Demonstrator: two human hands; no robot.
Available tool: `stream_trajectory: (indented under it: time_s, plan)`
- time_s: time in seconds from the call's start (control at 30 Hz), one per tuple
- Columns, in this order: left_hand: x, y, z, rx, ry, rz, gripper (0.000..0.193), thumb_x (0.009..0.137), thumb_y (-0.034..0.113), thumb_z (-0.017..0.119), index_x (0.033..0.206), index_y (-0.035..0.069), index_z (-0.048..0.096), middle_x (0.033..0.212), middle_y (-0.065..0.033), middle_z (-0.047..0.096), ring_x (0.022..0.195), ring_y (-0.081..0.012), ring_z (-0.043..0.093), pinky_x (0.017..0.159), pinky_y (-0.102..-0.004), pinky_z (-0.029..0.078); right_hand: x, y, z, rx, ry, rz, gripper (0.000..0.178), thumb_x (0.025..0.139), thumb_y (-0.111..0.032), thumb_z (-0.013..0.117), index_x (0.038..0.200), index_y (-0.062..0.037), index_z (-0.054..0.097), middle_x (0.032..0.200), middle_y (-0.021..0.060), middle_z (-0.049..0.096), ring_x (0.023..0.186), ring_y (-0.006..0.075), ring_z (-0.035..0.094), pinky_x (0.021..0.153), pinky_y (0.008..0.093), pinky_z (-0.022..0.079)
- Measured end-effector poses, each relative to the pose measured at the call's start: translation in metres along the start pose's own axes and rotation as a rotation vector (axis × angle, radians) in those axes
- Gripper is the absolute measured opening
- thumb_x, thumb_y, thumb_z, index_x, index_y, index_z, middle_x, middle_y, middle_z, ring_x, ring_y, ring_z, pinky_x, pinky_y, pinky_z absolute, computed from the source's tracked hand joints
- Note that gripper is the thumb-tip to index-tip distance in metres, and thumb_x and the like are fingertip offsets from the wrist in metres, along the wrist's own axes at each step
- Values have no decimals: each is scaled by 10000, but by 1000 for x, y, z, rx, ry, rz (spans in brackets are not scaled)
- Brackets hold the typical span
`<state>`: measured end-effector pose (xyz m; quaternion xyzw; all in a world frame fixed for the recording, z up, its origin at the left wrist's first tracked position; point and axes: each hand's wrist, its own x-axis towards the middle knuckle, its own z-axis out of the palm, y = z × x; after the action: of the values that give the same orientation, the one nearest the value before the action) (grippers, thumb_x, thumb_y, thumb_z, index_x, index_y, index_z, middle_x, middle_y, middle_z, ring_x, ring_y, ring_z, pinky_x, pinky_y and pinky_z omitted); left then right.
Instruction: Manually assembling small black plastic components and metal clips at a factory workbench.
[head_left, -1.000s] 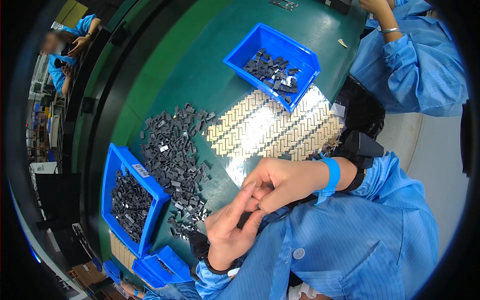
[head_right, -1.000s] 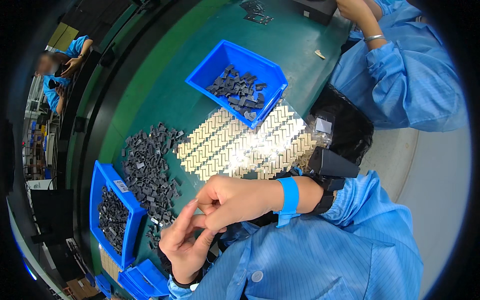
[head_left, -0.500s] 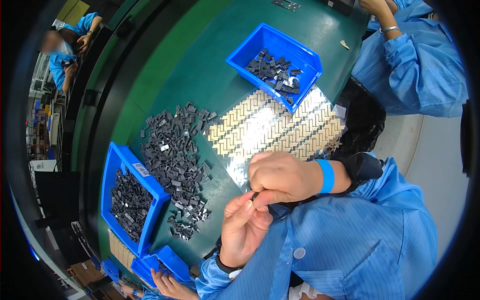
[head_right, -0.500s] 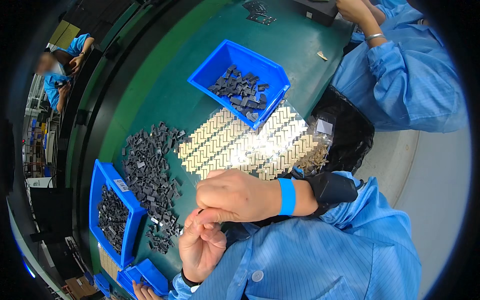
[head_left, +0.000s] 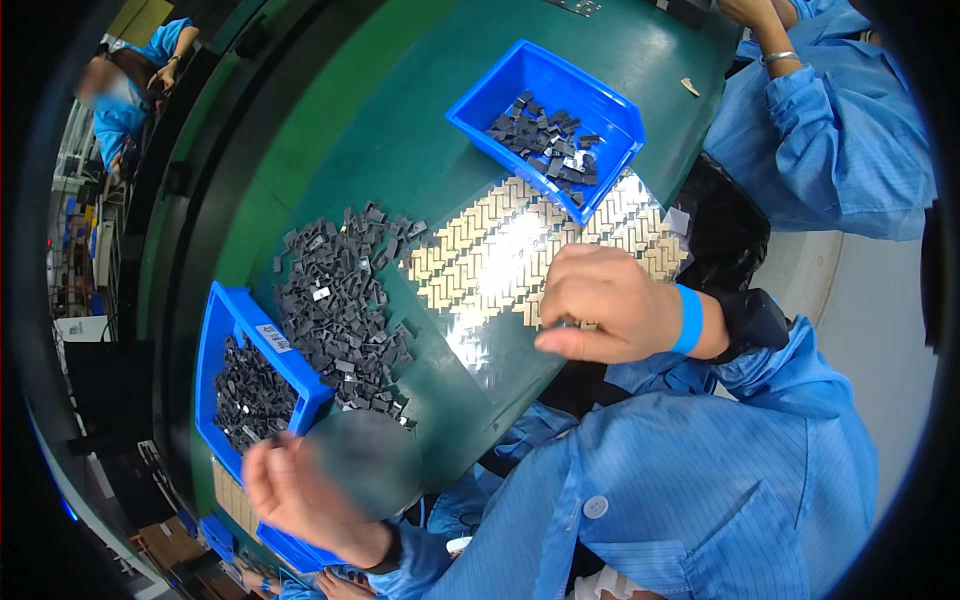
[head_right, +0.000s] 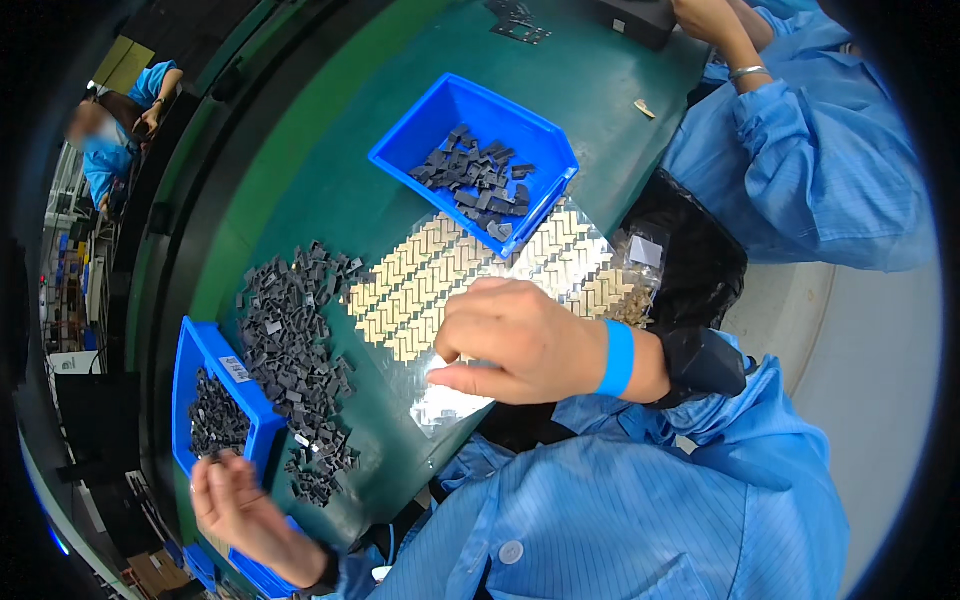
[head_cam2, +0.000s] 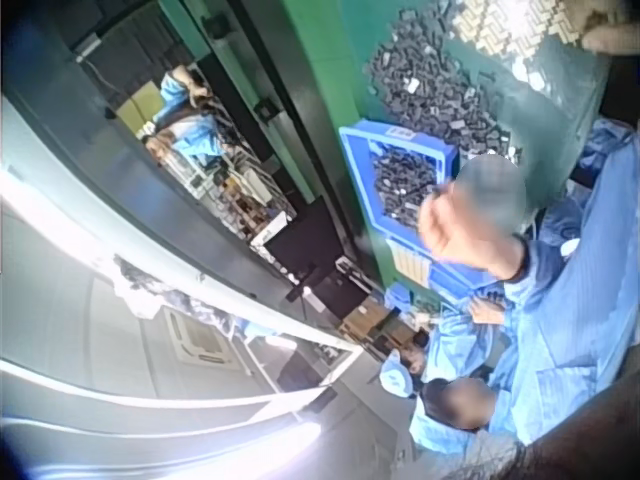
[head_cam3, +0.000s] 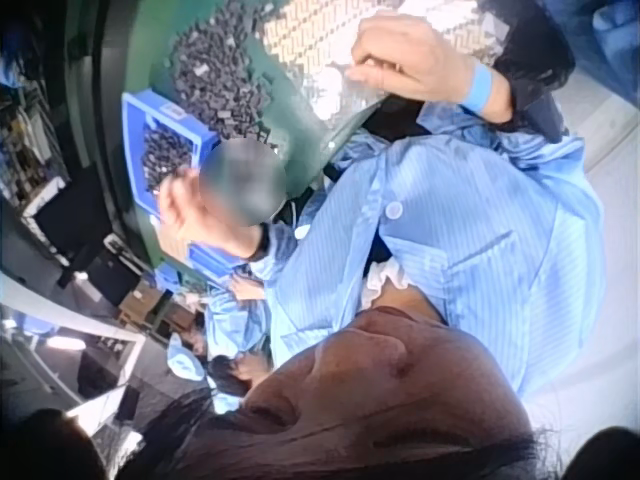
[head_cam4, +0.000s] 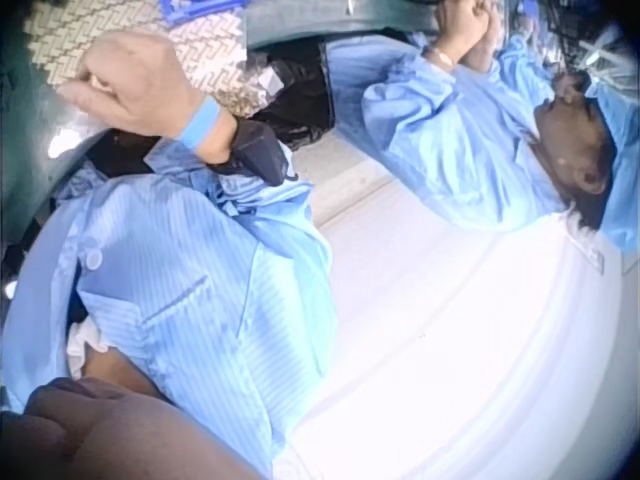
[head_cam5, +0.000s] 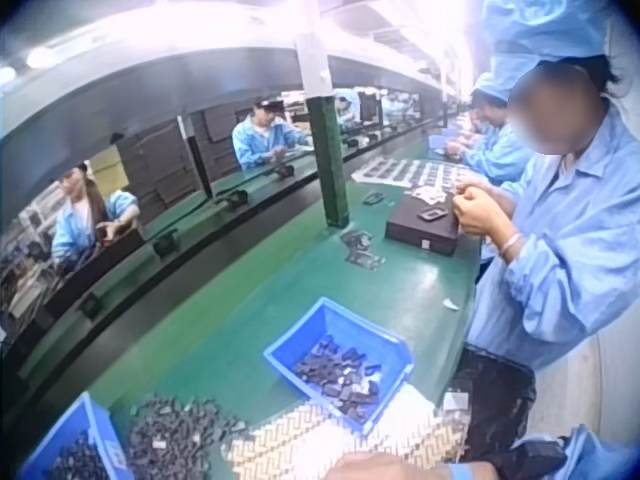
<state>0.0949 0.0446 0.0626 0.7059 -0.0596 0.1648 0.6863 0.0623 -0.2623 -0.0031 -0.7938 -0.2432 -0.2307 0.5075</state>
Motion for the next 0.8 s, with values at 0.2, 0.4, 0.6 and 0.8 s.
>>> stream_trajectory:
  time_s: [0.2,0.4,0.6,0.8]
  plan:
    - [39,7,-59,1235,132,289,324,847,51,561,1156,-40,530,1127,-184,567,1046,-297,547,909,-367,419,0,5,2,-95,-100,106,96,781,-96,632,781,-26,566,709,85,555,643,248,549,574,332,427]
    - [4,-24,57,1148,-714,468,624,662,69,705,1244,59,479,1309,-126,456,1266,-322,347,1042,-485,191,6,13,33,-185,-274,111,170,782,-145,613,889,-27,553,842,94,545,775,268,552,693,358,449]
    - [-8,-68,92,966,-962,440,665,689,145,709,1291,85,433,1221,-77,534,1238,-269,398,1048,-569,61,8,24,50,-210,-284,105,320,699,-143,657,972,-18,547,918,98,542,861,269,536,768,365,450]
    - [-6,-72,94,903,-921,448,617,697,142,710,1262,81,471,1086,-80,599,1123,-220,510,1050,-568,23,8,27,53,-251,-273,105,353,669,-143,673,972,-9,552,919,98,545,851,271,537,767,366,453]
